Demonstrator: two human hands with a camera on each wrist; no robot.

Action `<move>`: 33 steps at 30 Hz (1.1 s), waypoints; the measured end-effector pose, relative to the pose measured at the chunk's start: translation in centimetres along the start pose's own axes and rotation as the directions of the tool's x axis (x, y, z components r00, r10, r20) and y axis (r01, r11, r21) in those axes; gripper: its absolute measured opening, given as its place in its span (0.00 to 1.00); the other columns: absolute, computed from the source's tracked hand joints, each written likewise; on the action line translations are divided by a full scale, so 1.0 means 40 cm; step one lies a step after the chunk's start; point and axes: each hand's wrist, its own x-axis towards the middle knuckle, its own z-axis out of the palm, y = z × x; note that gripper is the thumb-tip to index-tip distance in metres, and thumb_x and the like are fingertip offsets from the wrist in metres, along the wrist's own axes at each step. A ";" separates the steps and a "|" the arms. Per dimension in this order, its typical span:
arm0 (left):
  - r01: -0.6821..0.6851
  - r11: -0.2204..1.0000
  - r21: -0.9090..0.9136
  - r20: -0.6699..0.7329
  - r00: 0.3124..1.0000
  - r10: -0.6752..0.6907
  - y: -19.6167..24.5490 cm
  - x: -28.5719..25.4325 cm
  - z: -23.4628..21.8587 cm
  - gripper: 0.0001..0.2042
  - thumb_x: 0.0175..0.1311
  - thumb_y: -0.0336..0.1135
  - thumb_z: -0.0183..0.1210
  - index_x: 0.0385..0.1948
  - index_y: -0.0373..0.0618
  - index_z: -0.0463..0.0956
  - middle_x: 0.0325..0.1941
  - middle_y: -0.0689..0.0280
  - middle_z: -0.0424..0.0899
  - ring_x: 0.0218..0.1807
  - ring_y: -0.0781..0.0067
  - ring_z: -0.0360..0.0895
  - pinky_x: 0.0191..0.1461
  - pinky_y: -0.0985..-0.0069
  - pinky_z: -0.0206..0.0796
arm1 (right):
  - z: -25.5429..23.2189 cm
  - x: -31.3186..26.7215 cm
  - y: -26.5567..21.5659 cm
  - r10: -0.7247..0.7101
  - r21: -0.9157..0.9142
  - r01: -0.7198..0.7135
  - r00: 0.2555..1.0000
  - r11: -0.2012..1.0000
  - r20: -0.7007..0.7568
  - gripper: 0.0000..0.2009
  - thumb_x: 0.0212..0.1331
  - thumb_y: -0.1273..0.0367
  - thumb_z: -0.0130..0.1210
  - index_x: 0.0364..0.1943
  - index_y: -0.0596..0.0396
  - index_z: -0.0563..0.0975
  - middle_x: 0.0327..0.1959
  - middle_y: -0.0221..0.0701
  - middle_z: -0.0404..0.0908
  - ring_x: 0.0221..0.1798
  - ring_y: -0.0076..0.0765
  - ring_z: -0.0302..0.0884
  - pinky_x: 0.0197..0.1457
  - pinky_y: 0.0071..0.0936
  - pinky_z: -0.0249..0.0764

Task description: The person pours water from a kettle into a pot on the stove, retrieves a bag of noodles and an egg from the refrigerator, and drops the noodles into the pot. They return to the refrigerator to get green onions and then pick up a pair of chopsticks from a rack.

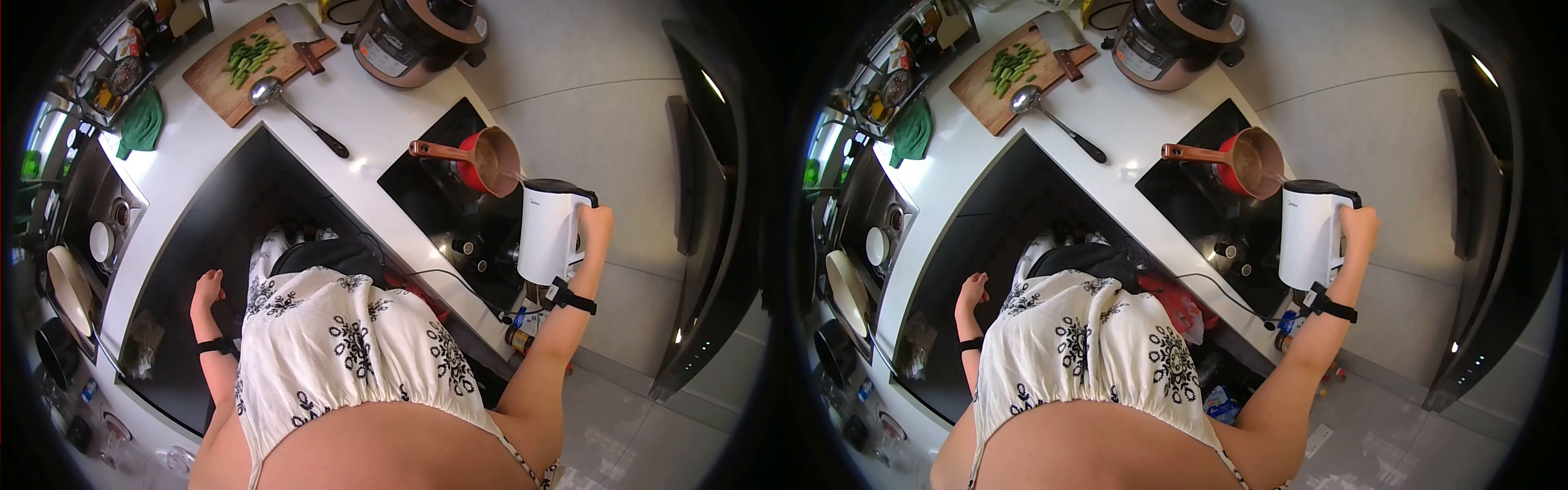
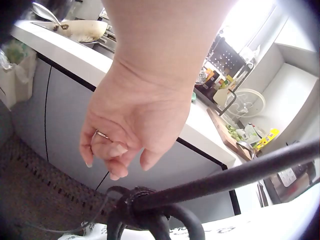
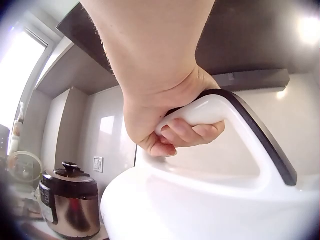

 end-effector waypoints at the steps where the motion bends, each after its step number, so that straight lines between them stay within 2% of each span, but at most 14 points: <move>1: -0.006 1.000 -0.008 -0.009 1.000 0.006 0.001 -0.001 0.000 0.19 0.66 0.45 0.47 0.46 0.39 0.76 0.20 0.60 0.80 0.20 0.72 0.78 0.28 0.74 0.68 | 0.000 0.006 0.002 0.000 0.004 0.000 1.000 1.000 0.000 0.19 0.38 0.64 0.53 0.32 0.68 0.79 0.34 0.53 0.82 0.39 0.58 0.81 0.43 0.43 0.75; 15: 0.007 1.000 -0.013 -0.005 1.000 -0.007 0.006 -0.017 0.009 0.19 0.66 0.45 0.47 0.46 0.39 0.76 0.19 0.60 0.79 0.20 0.72 0.77 0.29 0.73 0.68 | -0.015 0.025 -0.010 0.012 -0.041 -0.012 1.000 0.999 0.019 0.20 0.38 0.64 0.53 0.34 0.67 0.79 0.38 0.53 0.81 0.43 0.57 0.80 0.46 0.45 0.75; 33: -0.002 1.000 0.013 -0.005 1.000 0.002 0.018 -0.023 0.008 0.19 0.67 0.45 0.47 0.46 0.39 0.76 0.19 0.61 0.79 0.19 0.72 0.77 0.28 0.74 0.68 | 0.008 0.059 -0.022 -0.073 -0.106 0.078 0.996 0.991 0.051 0.19 0.40 0.64 0.54 0.34 0.66 0.80 0.38 0.53 0.81 0.43 0.59 0.80 0.45 0.45 0.75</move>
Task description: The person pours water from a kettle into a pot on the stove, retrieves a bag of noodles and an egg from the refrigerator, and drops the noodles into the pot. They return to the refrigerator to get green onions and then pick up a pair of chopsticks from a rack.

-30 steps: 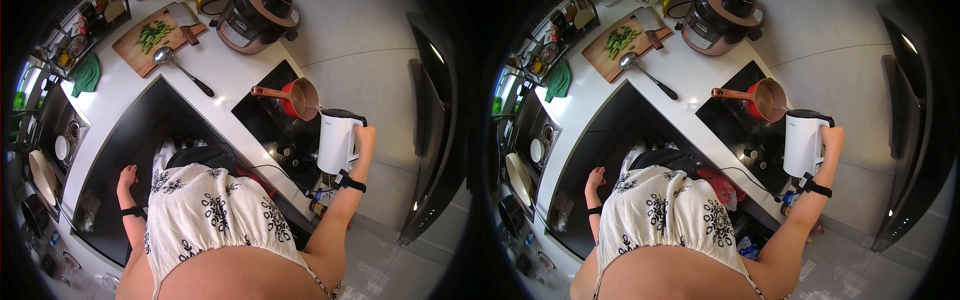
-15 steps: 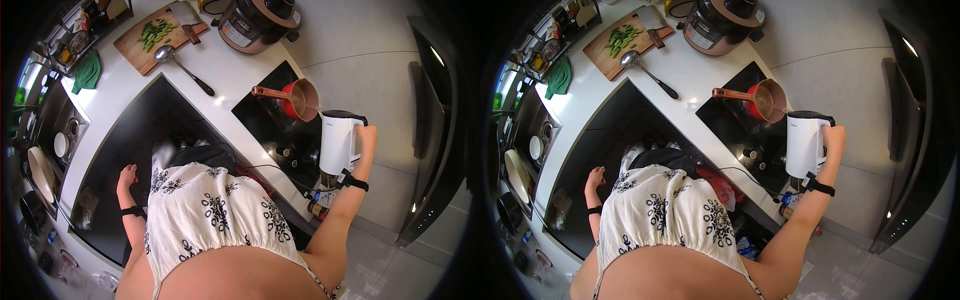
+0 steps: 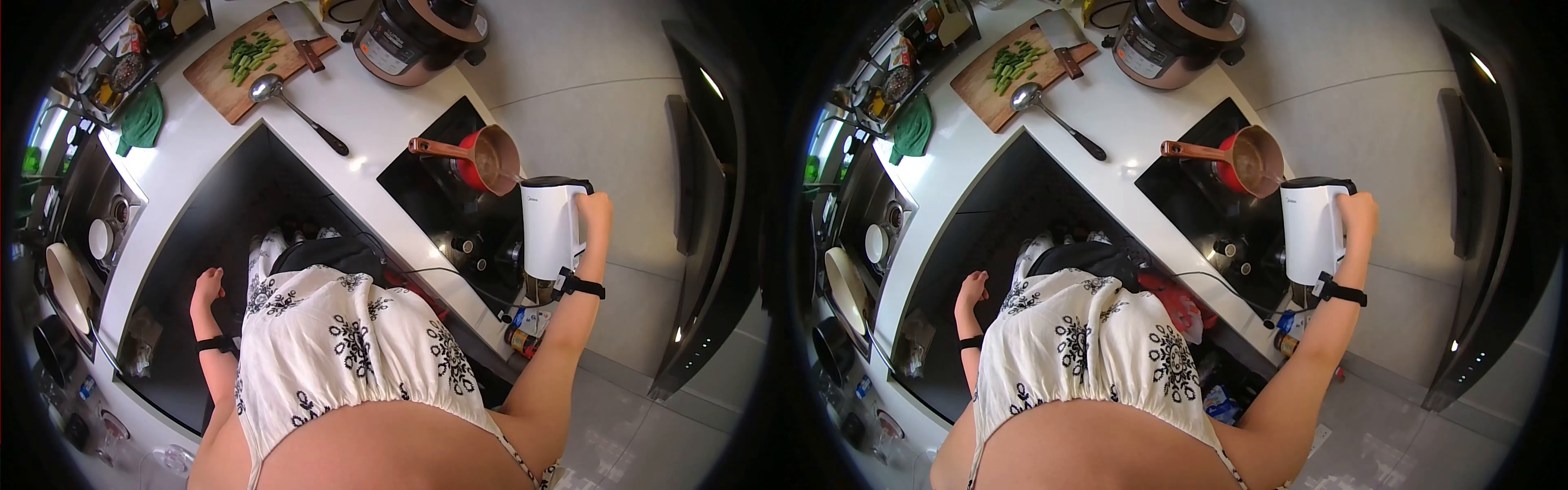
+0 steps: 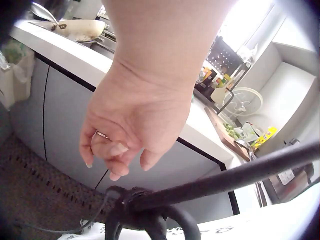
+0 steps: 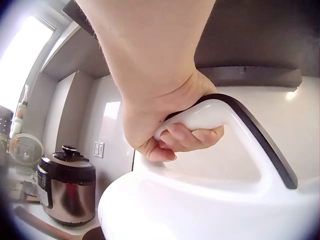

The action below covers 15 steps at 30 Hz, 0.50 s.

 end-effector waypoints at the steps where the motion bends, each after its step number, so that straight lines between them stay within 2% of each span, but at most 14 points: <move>1: -0.001 1.000 0.010 -0.004 1.000 0.001 0.002 0.001 0.000 0.19 0.67 0.44 0.47 0.46 0.39 0.76 0.19 0.60 0.79 0.19 0.72 0.77 0.28 0.74 0.68 | 0.003 0.001 -0.005 -0.009 -0.012 0.009 1.000 1.000 -0.016 0.19 0.41 0.64 0.54 0.34 0.66 0.80 0.38 0.53 0.81 0.43 0.59 0.79 0.45 0.45 0.75; 6: -0.005 1.000 0.025 -0.002 1.000 0.006 0.005 0.001 -0.004 0.19 0.67 0.45 0.47 0.47 0.38 0.76 0.20 0.60 0.80 0.19 0.72 0.77 0.28 0.74 0.68 | -0.003 -0.015 -0.029 -0.038 0.016 0.039 0.998 0.999 -0.054 0.19 0.40 0.64 0.53 0.33 0.69 0.79 0.38 0.57 0.80 0.42 0.61 0.79 0.44 0.45 0.75; 8: -0.006 0.999 0.036 0.001 1.000 0.006 0.009 -0.003 -0.004 0.19 0.67 0.45 0.47 0.47 0.38 0.76 0.20 0.60 0.80 0.20 0.72 0.78 0.28 0.74 0.68 | -0.005 -0.016 -0.033 0.001 -0.006 -0.001 0.999 1.000 -0.038 0.19 0.42 0.64 0.54 0.35 0.66 0.80 0.39 0.53 0.81 0.44 0.59 0.79 0.46 0.45 0.75; 15: 0.002 1.000 0.014 0.001 1.000 -0.002 0.003 -0.001 0.004 0.19 0.67 0.44 0.48 0.48 0.38 0.76 0.21 0.59 0.80 0.19 0.72 0.78 0.28 0.73 0.69 | 0.005 0.001 -0.017 0.015 0.024 -0.015 1.000 1.000 -0.014 0.19 0.42 0.63 0.54 0.35 0.67 0.80 0.39 0.53 0.81 0.44 0.60 0.79 0.46 0.45 0.75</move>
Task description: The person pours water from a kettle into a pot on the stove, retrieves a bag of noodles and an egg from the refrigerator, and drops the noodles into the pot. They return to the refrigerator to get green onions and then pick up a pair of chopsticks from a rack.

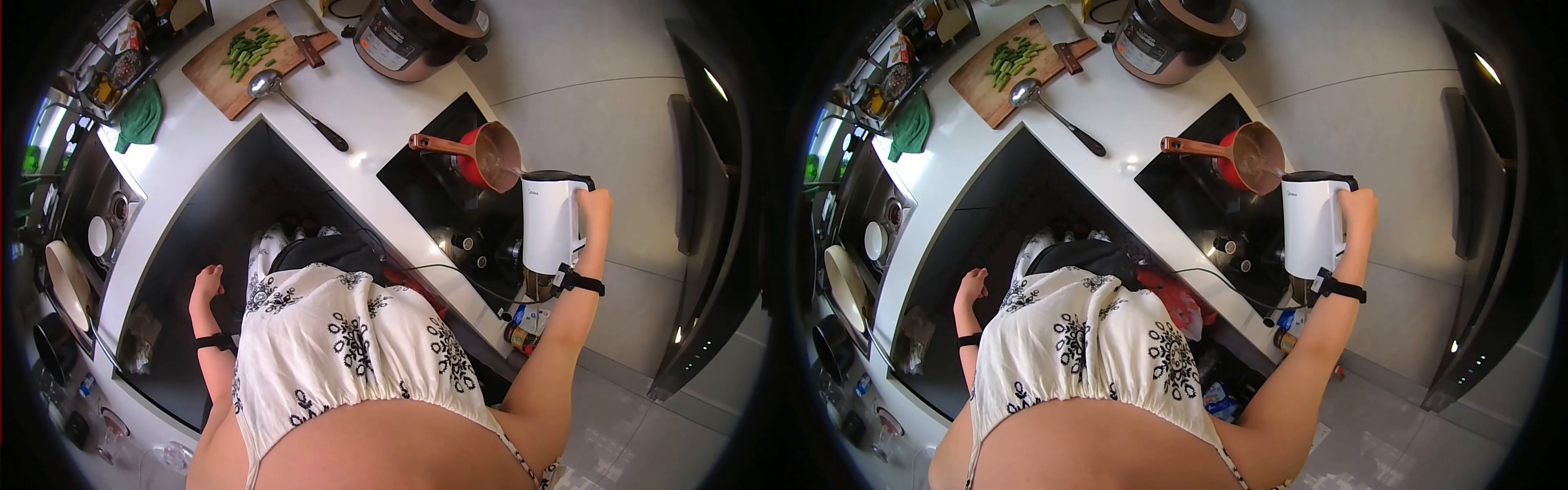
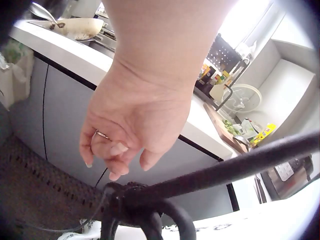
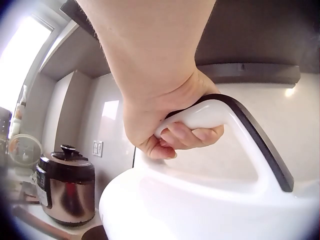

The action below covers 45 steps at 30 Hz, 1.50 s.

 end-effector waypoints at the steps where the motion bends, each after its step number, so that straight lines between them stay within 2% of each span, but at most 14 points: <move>1: -0.005 1.000 0.003 0.008 1.000 0.005 -0.001 0.001 0.002 0.19 0.66 0.44 0.48 0.48 0.38 0.76 0.21 0.59 0.80 0.19 0.72 0.78 0.28 0.73 0.69 | 0.000 -0.004 -0.001 -0.008 -0.013 0.008 1.000 1.000 -0.013 0.19 0.42 0.63 0.54 0.35 0.66 0.80 0.39 0.52 0.81 0.44 0.60 0.79 0.46 0.45 0.75; 15: -0.017 0.999 0.027 0.004 1.000 0.017 0.016 -0.005 0.000 0.20 0.66 0.45 0.47 0.45 0.37 0.77 0.18 0.60 0.79 0.20 0.71 0.77 0.29 0.73 0.69 | 0.036 -0.002 0.036 0.011 0.008 -0.011 0.998 1.000 -0.067 0.19 0.41 0.63 0.55 0.34 0.66 0.80 0.37 0.52 0.81 0.42 0.59 0.80 0.44 0.45 0.76; 21: -0.025 0.998 0.064 0.049 0.999 0.022 -0.007 0.024 0.001 0.20 0.65 0.46 0.47 0.45 0.37 0.77 0.18 0.60 0.79 0.22 0.69 0.78 0.31 0.72 0.69 | 0.092 -0.003 0.137 0.072 0.229 -0.038 0.987 0.973 -0.142 0.17 0.37 0.63 0.55 0.23 0.68 0.78 0.23 0.49 0.80 0.28 0.51 0.80 0.33 0.43 0.74; 24: -0.044 0.995 0.094 0.069 0.997 0.037 -0.002 0.036 -0.003 0.20 0.65 0.46 0.47 0.45 0.37 0.78 0.18 0.60 0.79 0.22 0.69 0.78 0.31 0.72 0.69 | 0.129 -0.023 0.185 0.168 0.505 -0.078 0.977 0.860 -0.135 0.13 0.34 0.65 0.56 0.15 0.66 0.75 0.14 0.39 0.75 0.16 0.38 0.72 0.21 0.37 0.67; 26: -0.066 0.990 0.126 0.082 0.995 0.056 0.011 0.039 -0.013 0.21 0.65 0.46 0.47 0.44 0.37 0.78 0.17 0.60 0.79 0.21 0.69 0.78 0.30 0.72 0.70 | 0.144 -0.051 0.204 0.262 0.775 -0.098 0.961 0.624 -0.090 0.08 0.34 0.70 0.55 0.12 0.62 0.71 0.11 0.31 0.69 0.11 0.27 0.63 0.14 0.28 0.58; 29: -0.120 0.980 0.157 0.097 0.990 0.106 0.038 0.048 -0.023 0.21 0.66 0.46 0.46 0.43 0.36 0.78 0.17 0.59 0.79 0.22 0.66 0.79 0.31 0.71 0.70 | 0.147 -0.130 0.212 0.341 0.940 -0.062 0.938 0.334 -0.060 0.05 0.35 0.75 0.54 0.13 0.59 0.70 0.10 0.28 0.66 0.09 0.23 0.60 0.13 0.23 0.53; 31: -0.200 0.941 0.272 0.162 0.974 0.161 0.055 0.069 -0.028 0.14 0.63 0.38 0.49 0.37 0.36 0.78 0.23 0.51 0.81 0.29 0.53 0.82 0.37 0.63 0.73 | 0.155 -0.182 0.231 0.359 0.979 0.006 0.930 0.203 -0.080 0.04 0.37 0.77 0.53 0.15 0.59 0.70 0.10 0.28 0.65 0.09 0.23 0.59 0.13 0.22 0.53; 32: -0.650 0.327 0.686 0.388 0.706 0.593 -0.016 0.164 -0.018 0.09 0.57 0.31 0.51 0.34 0.37 0.76 0.30 0.50 0.82 0.35 0.51 0.82 0.40 0.59 0.74 | 0.167 -0.218 0.248 0.371 0.994 0.086 0.923 0.075 -0.107 0.04 0.38 0.78 0.53 0.17 0.59 0.70 0.10 0.27 0.64 0.09 0.22 0.58 0.13 0.21 0.52; 34: -0.675 0.151 0.723 0.501 0.661 0.558 0.009 0.195 -0.010 0.07 0.54 0.29 0.51 0.33 0.42 0.76 0.34 0.52 0.82 0.36 0.52 0.82 0.36 0.61 0.76 | 0.170 -0.319 0.254 0.461 0.993 0.111 0.884 -0.034 -0.083 0.05 0.39 0.79 0.52 0.17 0.57 0.68 0.11 0.26 0.63 0.10 0.22 0.57 0.15 0.21 0.53; 39: -0.721 0.147 0.677 0.656 0.682 0.323 0.186 0.121 0.001 0.11 0.57 0.33 0.54 0.39 0.40 0.77 0.42 0.62 0.83 0.46 0.69 0.79 0.51 0.79 0.69 | 0.187 -0.648 0.295 0.604 0.951 0.218 0.796 -0.220 -0.042 0.08 0.42 0.79 0.48 0.13 0.55 0.64 0.11 0.27 0.61 0.12 0.24 0.54 0.19 0.24 0.54; 41: -0.843 0.385 0.377 0.672 0.535 0.512 0.172 0.196 -0.009 0.10 0.59 0.33 0.52 0.37 0.40 0.78 0.33 0.60 0.81 0.32 0.69 0.77 0.36 0.74 0.68 | 0.203 -0.828 0.329 0.648 0.946 0.252 0.759 -0.205 -0.062 0.05 0.41 0.79 0.49 0.16 0.56 0.66 0.11 0.27 0.61 0.13 0.25 0.56 0.21 0.25 0.55; 43: -0.912 0.409 0.018 0.691 0.307 0.654 0.161 0.287 -0.006 0.10 0.62 0.33 0.49 0.36 0.39 0.78 0.23 0.58 0.79 0.18 0.69 0.74 0.22 0.69 0.67 | 0.219 -1.009 0.341 0.770 0.893 0.376 0.636 -0.247 -0.055 0.08 0.39 0.82 0.48 0.27 0.62 0.71 0.15 0.30 0.67 0.14 0.25 0.60 0.19 0.23 0.56; 44: -0.845 0.510 0.160 0.789 0.420 0.449 0.192 0.359 0.031 0.11 0.62 0.33 0.48 0.35 0.38 0.78 0.21 0.60 0.76 0.17 0.71 0.70 0.21 0.69 0.64 | 0.199 -1.086 0.313 0.939 0.896 0.390 0.334 -0.213 0.079 0.16 0.37 0.83 0.49 0.36 0.61 0.72 0.20 0.32 0.70 0.16 0.27 0.64 0.20 0.23 0.59; 45: -0.886 0.419 0.201 0.821 0.385 0.422 0.256 0.297 0.036 0.11 0.61 0.35 0.48 0.34 0.38 0.77 0.18 0.64 0.73 0.17 0.72 0.68 0.22 0.71 0.62 | 0.211 -1.199 0.331 0.936 0.899 0.390 0.347 -0.198 0.056 0.23 0.35 0.84 0.50 0.43 0.59 0.70 0.26 0.33 0.73 0.19 0.28 0.67 0.22 0.23 0.62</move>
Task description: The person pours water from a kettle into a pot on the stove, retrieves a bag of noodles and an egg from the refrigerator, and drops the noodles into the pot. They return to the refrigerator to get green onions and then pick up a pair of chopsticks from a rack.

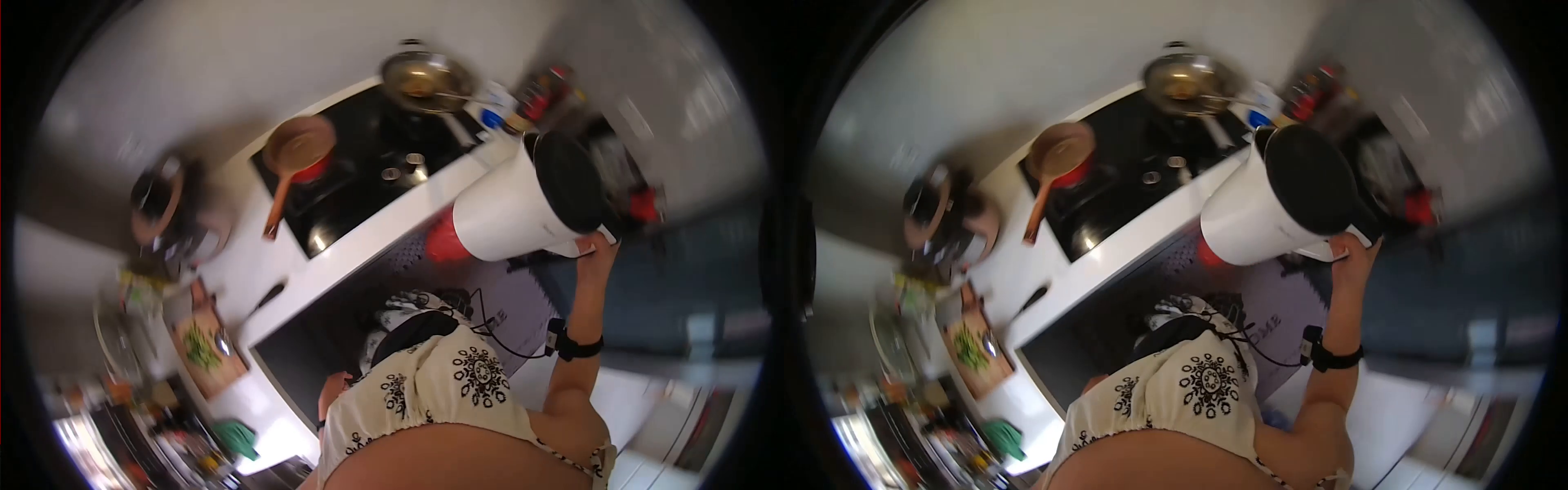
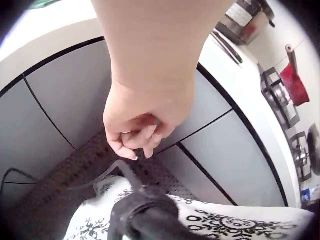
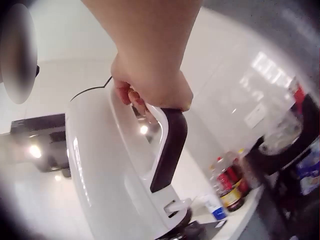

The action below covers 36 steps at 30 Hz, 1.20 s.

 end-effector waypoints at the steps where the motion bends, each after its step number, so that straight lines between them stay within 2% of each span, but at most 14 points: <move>1: -0.030 0.994 0.103 0.047 0.999 0.026 0.121 0.003 -0.039 0.12 0.61 0.36 0.49 0.34 0.37 0.77 0.15 0.68 0.69 0.17 0.74 0.66 0.22 0.72 0.61 | -0.121 -0.011 -0.030 0.013 -0.019 -0.014 0.999 1.000 -0.034 0.23 0.35 0.84 0.50 0.44 0.59 0.70 0.27 0.33 0.74 0.20 0.28 0.68 0.22 0.23 0.63; 3: -0.027 0.975 0.221 0.195 0.981 -0.017 0.180 0.096 -0.093 0.12 0.61 0.36 0.49 0.34 0.38 0.77 0.15 0.68 0.69 0.17 0.74 0.66 0.22 0.72 0.61 | -0.300 -0.085 -0.078 -0.014 -0.023 0.010 0.985 1.000 -0.173 0.24 0.34 0.84 0.51 0.45 0.59 0.70 0.28 0.33 0.74 0.21 0.28 0.69 0.22 0.23 0.64; 4: -0.030 0.976 0.217 0.293 0.955 -0.036 0.159 0.166 -0.182 0.12 0.60 0.36 0.49 0.34 0.38 0.77 0.15 0.68 0.69 0.17 0.74 0.66 0.22 0.72 0.61 | -0.121 -0.187 -0.095 -0.084 -0.189 0.051 0.982 0.981 -0.170 0.25 0.33 0.84 0.51 0.44 0.58 0.71 0.29 0.33 0.74 0.23 0.27 0.70 0.23 0.22 0.65; 6: -0.104 0.951 0.292 0.443 0.896 -0.038 0.203 0.305 -0.234 0.12 0.60 0.37 0.49 0.34 0.38 0.77 0.15 0.68 0.69 0.17 0.74 0.66 0.22 0.72 0.61 | -0.177 -0.303 -0.156 -0.190 -0.305 0.086 0.924 0.948 -0.331 0.25 0.33 0.84 0.50 0.44 0.58 0.71 0.30 0.33 0.74 0.24 0.27 0.70 0.23 0.22 0.65; 8: -0.195 0.914 0.356 0.569 0.821 -0.046 0.254 0.446 -0.249 0.12 0.60 0.37 0.49 0.34 0.38 0.77 0.15 0.69 0.69 0.17 0.74 0.66 0.22 0.72 0.61 | -0.198 -0.409 -0.170 -0.271 -0.439 0.102 0.900 0.893 -0.342 0.15 0.32 0.84 0.53 0.31 0.61 0.76 0.20 0.26 0.73 0.18 0.20 0.67 0.20 0.18 0.58; 14: -0.392 0.814 0.430 0.781 0.614 -0.117 0.466 0.774 -0.182 0.12 0.60 0.37 0.49 0.34 0.39 0.77 0.15 0.69 0.68 0.17 0.74 0.66 0.22 0.72 0.61 | -0.152 -0.564 -0.252 -0.424 -0.597 0.097 0.794 0.796 -0.436 0.10 0.31 0.82 0.52 0.23 0.60 0.78 0.13 0.23 0.70 0.13 0.16 0.61 0.17 0.17 0.54; 19: -0.492 0.765 0.416 0.864 0.476 -0.164 0.579 0.916 -0.055 0.12 0.60 0.38 0.49 0.34 0.39 0.77 0.15 0.69 0.68 0.18 0.75 0.65 0.23 0.72 0.62 | -0.057 -0.637 -0.284 -0.598 -0.657 0.150 0.596 0.739 -0.536 0.07 0.34 0.82 0.54 0.21 0.59 0.76 0.15 0.22 0.71 0.16 0.16 0.64 0.19 0.18 0.57; 22: -0.539 0.760 0.364 0.912 0.373 -0.172 0.625 1.007 0.049 0.12 0.60 0.38 0.49 0.34 0.40 0.77 0.15 0.70 0.68 0.18 0.75 0.65 0.23 0.72 0.62 | 0.017 -0.711 -0.228 -0.772 -0.803 0.122 0.392 0.583 -0.501 0.06 0.35 0.81 0.57 0.22 0.58 0.77 0.17 0.21 0.73 0.18 0.15 0.66 0.22 0.17 0.60; 24: -0.555 0.755 0.350 0.925 0.330 -0.187 0.645 1.073 0.093 0.12 0.60 0.38 0.49 0.34 0.40 0.77 0.15 0.70 0.68 0.18 0.75 0.65 0.23 0.72 0.62 | 0.104 -0.752 -0.155 -0.856 -0.861 0.081 0.182 0.503 -0.483 0.06 0.36 0.80 0.57 0.24 0.61 0.78 0.18 0.18 0.72 0.24 0.15 0.65 0.27 0.18 0.63; 25: -0.517 0.741 0.429 0.884 0.408 -0.227 0.703 1.038 0.046 0.12 0.60 0.39 0.49 0.34 0.40 0.77 0.15 0.70 0.68 0.18 0.75 0.65 0.23 0.72 0.62 | 0.010 -0.673 -0.166 -0.791 -0.804 0.029 0.203 0.594 -0.577 0.06 0.36 0.79 0.57 0.24 0.62 0.77 0.18 0.18 0.71 0.24 0.15 0.65 0.28 0.19 0.63; 28: -0.499 0.744 0.444 0.881 0.395 -0.260 0.785 1.085 0.125 0.12 0.60 0.39 0.49 0.34 0.40 0.77 0.14 0.70 0.67 0.18 0.75 0.65 0.23 0.72 0.62 | 0.006 -0.692 -0.170 -0.841 -0.841 -0.123 0.067 0.528 -0.537 0.07 0.37 0.77 0.57 0.25 0.62 0.77 0.18 0.22 0.71 0.24 0.16 0.64 0.29 0.19 0.63; 31: -0.472 0.757 0.452 0.877 0.390 -0.280 0.842 1.134 0.198 0.12 0.60 0.39 0.49 0.34 0.41 0.76 0.14 0.70 0.67 0.18 0.75 0.65 0.23 0.72 0.62 | 0.010 -0.719 -0.162 -0.820 -0.811 -0.157 -0.230 0.563 -0.524 0.07 0.38 0.76 0.58 0.25 0.62 0.77 0.18 0.24 0.72 0.24 0.18 0.65 0.29 0.21 0.64; 34: -0.407 0.781 0.475 0.855 0.422 -0.300 0.888 1.178 0.247 0.12 0.60 0.39 0.49 0.34 0.41 0.76 0.14 0.71 0.67 0.18 0.75 0.65 0.23 0.72 0.62 | -0.014 -0.790 -0.150 -0.684 -0.720 -0.086 -0.409 0.688 -0.604 0.06 0.41 0.75 0.58 0.24 0.65 0.76 0.19 0.25 0.74 0.25 0.19 0.66 0.29 0.22 0.65; 36: -0.364 0.804 0.470 0.847 0.441 -0.296 0.907 1.216 0.288 0.12 0.60 0.40 0.49 0.34 0.41 0.76 0.14 0.71 0.67 0.18 0.75 0.65 0.23 0.72 0.62 | -0.062 -0.873 -0.085 -0.664 -0.721 -0.135 -0.529 0.680 -0.528 0.05 0.43 0.75 0.57 0.23 0.65 0.76 0.19 0.24 0.74 0.24 0.19 0.66 0.28 0.21 0.64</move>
